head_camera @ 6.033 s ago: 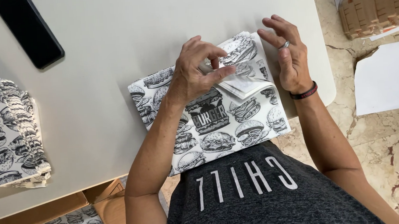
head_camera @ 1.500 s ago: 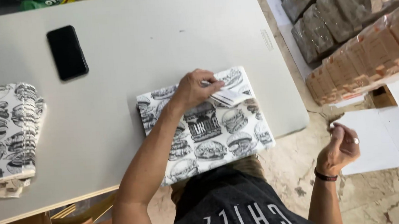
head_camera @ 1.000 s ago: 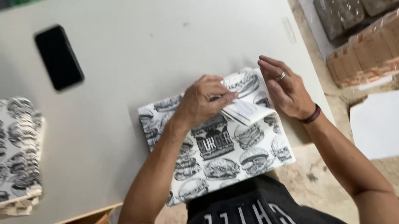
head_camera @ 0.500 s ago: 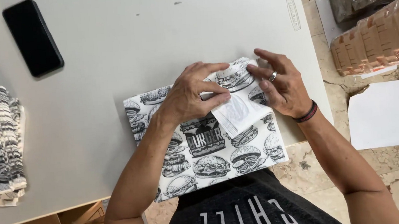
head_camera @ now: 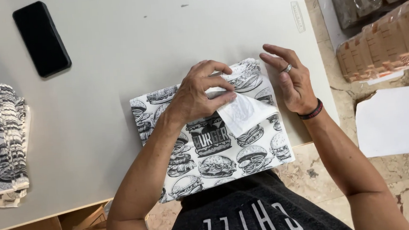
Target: Folding printed paper sheets and stacking them neatly on a table
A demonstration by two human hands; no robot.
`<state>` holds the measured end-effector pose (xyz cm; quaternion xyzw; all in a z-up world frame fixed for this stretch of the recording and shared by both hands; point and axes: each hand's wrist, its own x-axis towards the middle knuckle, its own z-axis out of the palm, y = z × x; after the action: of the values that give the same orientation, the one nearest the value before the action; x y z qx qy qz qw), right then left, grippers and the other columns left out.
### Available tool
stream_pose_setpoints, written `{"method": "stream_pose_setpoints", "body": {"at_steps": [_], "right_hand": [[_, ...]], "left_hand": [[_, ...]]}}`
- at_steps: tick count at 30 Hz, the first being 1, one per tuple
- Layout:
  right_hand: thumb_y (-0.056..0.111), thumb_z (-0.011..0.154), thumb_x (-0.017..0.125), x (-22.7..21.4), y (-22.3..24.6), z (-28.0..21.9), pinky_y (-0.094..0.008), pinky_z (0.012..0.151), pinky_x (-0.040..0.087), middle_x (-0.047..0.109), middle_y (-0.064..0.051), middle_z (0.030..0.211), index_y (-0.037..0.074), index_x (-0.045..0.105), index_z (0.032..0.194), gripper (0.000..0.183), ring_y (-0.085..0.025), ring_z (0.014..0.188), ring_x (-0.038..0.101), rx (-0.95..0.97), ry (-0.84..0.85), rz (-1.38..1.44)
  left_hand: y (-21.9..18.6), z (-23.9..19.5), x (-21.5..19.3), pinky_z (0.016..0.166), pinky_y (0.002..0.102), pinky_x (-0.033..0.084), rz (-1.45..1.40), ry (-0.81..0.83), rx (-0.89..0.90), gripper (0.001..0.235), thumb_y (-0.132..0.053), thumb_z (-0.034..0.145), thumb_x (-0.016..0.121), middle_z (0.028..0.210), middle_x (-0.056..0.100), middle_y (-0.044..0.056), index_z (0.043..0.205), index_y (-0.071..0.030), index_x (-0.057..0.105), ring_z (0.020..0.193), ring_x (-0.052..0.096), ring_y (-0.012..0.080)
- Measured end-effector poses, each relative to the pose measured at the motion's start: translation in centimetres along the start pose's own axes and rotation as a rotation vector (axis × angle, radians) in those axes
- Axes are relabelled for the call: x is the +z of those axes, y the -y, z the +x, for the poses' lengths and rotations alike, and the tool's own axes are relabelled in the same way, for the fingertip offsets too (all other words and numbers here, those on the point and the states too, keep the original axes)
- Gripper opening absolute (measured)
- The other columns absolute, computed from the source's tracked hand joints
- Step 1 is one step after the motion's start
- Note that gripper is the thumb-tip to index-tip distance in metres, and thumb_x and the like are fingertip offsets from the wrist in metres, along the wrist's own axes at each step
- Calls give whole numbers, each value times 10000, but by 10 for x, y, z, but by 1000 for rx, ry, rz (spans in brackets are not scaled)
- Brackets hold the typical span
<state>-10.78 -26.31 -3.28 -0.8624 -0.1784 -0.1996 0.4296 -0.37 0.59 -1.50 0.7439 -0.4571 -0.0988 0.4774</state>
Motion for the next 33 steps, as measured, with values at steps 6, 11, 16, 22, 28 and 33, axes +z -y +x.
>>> {"method": "stream_pose_setpoints", "body": {"at_steps": [6, 11, 16, 22, 28, 33], "right_hand": [[419, 1129, 271, -5, 4, 0, -577, 1128, 389, 570, -257, 1390, 13, 740, 1185, 623, -474, 1361, 500, -52, -89, -32], [573, 1064, 292, 1, -4, -8, -581, 1179, 277, 610, -215, 1370, 85, 757, 1128, 678, -459, 1388, 478, -135, -21, -66], [661, 991, 407, 11, 6, -6, -613, 1142, 284, 672, -214, 1306, 125, 726, 911, 629, -477, 1311, 551, -316, 88, -46], [523, 1044, 250, 5, 10, -2, -596, 1179, 288, 660, -206, 1324, 103, 761, 1189, 677, -456, 1370, 503, -247, 67, -42], [244, 1093, 424, 2, 5, 2, -626, 1052, 436, 596, -292, 1371, 36, 634, 1413, 435, -536, 1304, 530, 7, 16, -154], [295, 1105, 460, 5, 8, 5, -638, 1053, 431, 583, -319, 1382, 31, 643, 1419, 449, -552, 1325, 510, 34, 94, -238]], "left_hand": [[2, 0, 7, 1235, 581, 226, 42, -42, 72, 114, -284, 850, 887, 1096, 671, -55, 884, -226, 794, 1184, 634, 214], [2, 1, 7, 1099, 553, 462, -74, -57, 112, 411, -162, 879, 870, 1175, 650, 59, 1234, -169, 663, 981, 685, 244], [21, -1, 14, 1041, 492, 493, -107, -140, 106, 488, -347, 978, 790, 1206, 685, 11, 1407, -206, 603, 913, 717, 182], [35, -5, 22, 1081, 420, 439, -86, -134, 107, 252, -324, 1050, 677, 806, 671, -31, 870, -166, 754, 841, 697, 169], [6, 3, 4, 1043, 485, 465, -283, -83, -21, 307, -331, 986, 761, 807, 700, -7, 723, -173, 754, 809, 685, 169], [11, 2, 8, 1075, 572, 410, -120, -70, -5, 262, -272, 861, 889, 939, 717, 70, 737, -101, 733, 958, 671, 269]]}}
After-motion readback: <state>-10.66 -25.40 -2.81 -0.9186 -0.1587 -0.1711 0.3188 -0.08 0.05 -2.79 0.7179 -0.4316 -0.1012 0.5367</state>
